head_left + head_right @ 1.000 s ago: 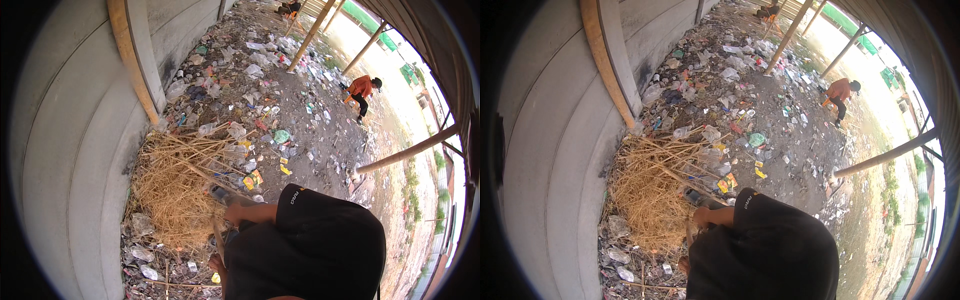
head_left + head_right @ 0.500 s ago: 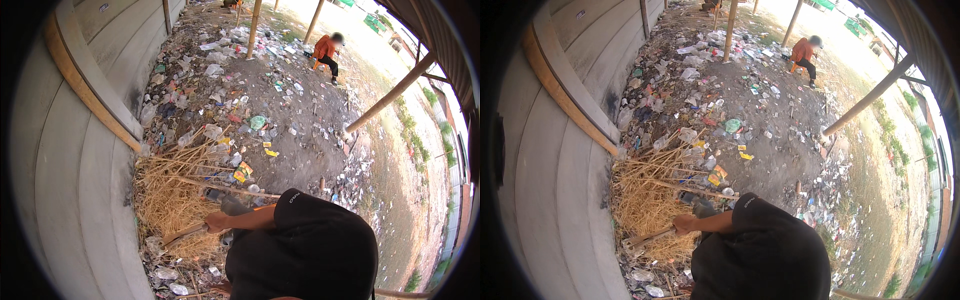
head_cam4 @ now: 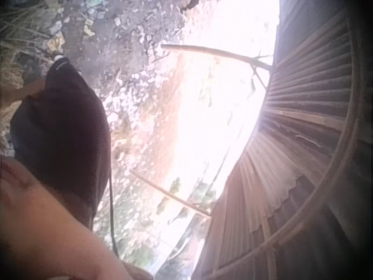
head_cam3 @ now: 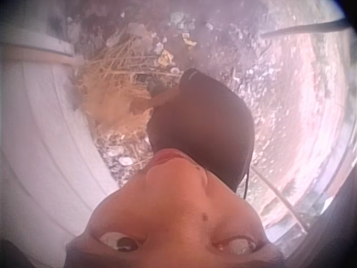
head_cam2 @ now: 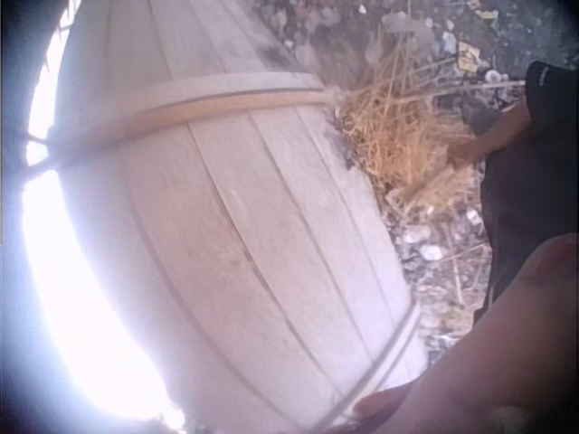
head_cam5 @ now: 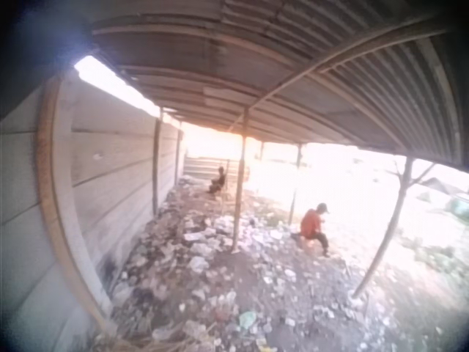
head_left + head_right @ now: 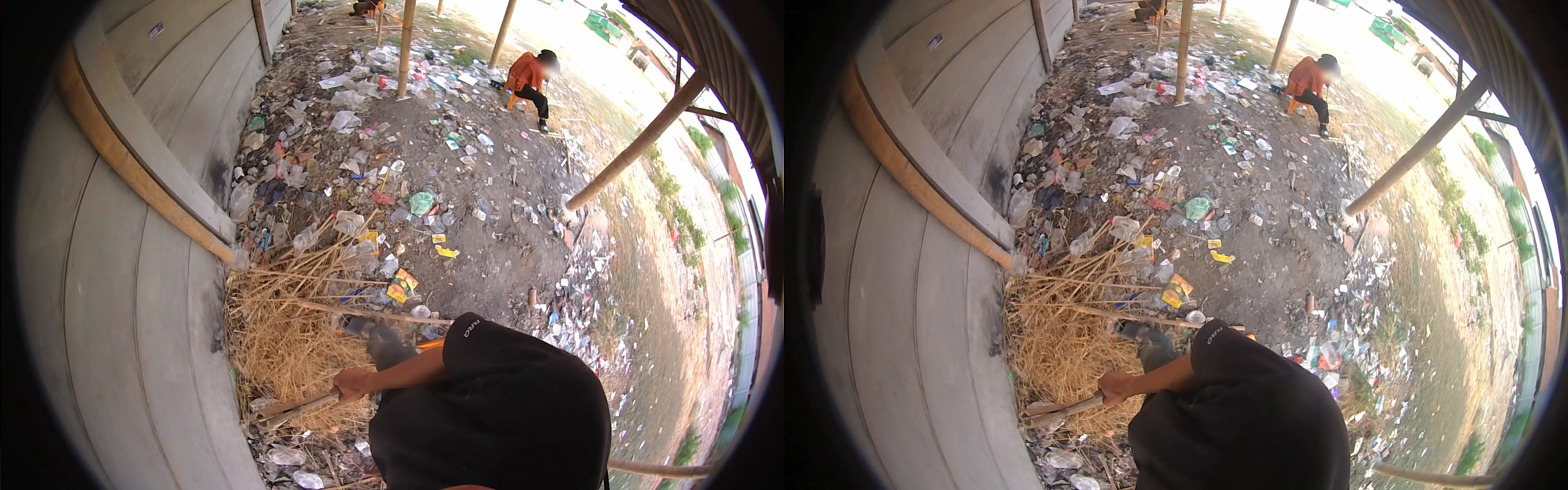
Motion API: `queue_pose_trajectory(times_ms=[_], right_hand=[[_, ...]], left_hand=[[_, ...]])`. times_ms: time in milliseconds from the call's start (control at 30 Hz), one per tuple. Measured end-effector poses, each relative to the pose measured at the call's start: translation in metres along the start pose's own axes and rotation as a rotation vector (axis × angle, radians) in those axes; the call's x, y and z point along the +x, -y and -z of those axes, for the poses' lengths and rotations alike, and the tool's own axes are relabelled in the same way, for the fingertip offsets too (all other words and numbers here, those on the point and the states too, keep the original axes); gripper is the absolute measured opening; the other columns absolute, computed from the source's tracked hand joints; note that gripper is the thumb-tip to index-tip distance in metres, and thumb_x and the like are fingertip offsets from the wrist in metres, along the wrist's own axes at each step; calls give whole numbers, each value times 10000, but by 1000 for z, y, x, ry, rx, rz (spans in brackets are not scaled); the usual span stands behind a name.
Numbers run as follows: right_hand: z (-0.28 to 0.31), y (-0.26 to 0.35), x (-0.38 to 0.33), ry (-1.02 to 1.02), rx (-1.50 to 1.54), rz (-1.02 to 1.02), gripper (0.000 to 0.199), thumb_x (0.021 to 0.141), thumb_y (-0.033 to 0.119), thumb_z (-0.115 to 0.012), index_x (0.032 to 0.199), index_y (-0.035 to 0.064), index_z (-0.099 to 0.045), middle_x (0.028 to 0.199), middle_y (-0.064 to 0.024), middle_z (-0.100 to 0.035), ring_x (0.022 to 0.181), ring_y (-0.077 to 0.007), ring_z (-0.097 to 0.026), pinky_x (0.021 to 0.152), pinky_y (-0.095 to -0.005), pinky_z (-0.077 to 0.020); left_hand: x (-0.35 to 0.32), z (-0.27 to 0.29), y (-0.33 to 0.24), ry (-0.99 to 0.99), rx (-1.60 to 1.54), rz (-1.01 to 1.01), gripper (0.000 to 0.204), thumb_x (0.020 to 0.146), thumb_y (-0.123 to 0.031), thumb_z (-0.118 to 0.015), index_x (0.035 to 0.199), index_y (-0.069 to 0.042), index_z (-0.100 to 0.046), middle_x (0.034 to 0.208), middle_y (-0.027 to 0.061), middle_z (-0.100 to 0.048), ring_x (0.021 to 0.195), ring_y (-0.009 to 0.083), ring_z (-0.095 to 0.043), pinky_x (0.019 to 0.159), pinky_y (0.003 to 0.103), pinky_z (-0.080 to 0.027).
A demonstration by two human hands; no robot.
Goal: The person uses a large machete to chop a long bamboo pole into smaller segments. They repeatedly strike the bamboo, which is resting on a pile of straw, to sever it into pieces.
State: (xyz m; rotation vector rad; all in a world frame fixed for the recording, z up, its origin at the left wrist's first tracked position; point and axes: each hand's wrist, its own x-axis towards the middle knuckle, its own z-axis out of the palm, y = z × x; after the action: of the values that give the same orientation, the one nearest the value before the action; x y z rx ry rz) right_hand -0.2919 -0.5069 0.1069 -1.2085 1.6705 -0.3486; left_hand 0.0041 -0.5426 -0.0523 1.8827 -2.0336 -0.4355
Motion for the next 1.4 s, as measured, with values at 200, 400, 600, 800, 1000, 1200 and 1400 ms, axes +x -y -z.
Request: queue_pose_trajectory(times_ms=[200,400,600,800,1000,1200,1400], right_hand=[[10,9,4,12,57,92,285,890,336,-636,952,80,-743,803,-118,-684,718,-294,-653,632,-481,-491],[7,17,28,-45,81,152,430,904,450,-655,848,26,-701,696,-123,-611,604,-285,-560,598,-498,-440],[48,79,6,-147,169,266,552,914,553,-612,811,19,-707,633,-153,-598,583,-310,-574,583,-475,-460],[95,141,9,-186,303,271,642,987,575,-513,691,24,-655,537,-78,-532,478,-201,-491,509,-420,-426],[198,252,-22,-259,373,439,673,988,591,-487,556,75,-488,510,-23,-475,482,-154,-444,470,-411,-350],[300,325,-101,-245,678,581,632,995,678,-396,730,109,-466,477,60,-331,348,-44,-294,348,-221,-254],[322,316,-106,-155,567,628,551,1050,533,-341,693,114,-376,454,20,-303,314,-96,-238,385,-250,-276]], left_hand=[[11,-4,-10,5,3,-10,276,857,-241,-583,888,14,-687,834,196,-705,734,370,-693,694,481,-581],[18,-3,-19,17,-15,-10,272,861,-232,-586,912,19,-680,846,197,-703,740,371,-689,697,477,-581],[20,-8,-17,1,-32,-28,269,864,-223,-590,935,24,-672,857,199,-700,745,372,-685,700,472,-580],[-2,-3,-2,-35,-62,-6,269,867,-214,-593,959,29,-665,869,201,-698,750,372,-681,703,468,-580],[-96,3,44,-136,-145,77,270,870,-205,-597,982,34,-658,880,203,-696,756,373,-676,706,464,-579],[-254,15,87,-115,-205,387,324,873,-139,-615,1127,47,-540,996,212,-632,801,380,-628,744,450,-536],[-377,-8,73,-157,-218,625,312,881,-222,-672,1096,0,-624,882,211,-702,869,388,-679,761,451,-539]])
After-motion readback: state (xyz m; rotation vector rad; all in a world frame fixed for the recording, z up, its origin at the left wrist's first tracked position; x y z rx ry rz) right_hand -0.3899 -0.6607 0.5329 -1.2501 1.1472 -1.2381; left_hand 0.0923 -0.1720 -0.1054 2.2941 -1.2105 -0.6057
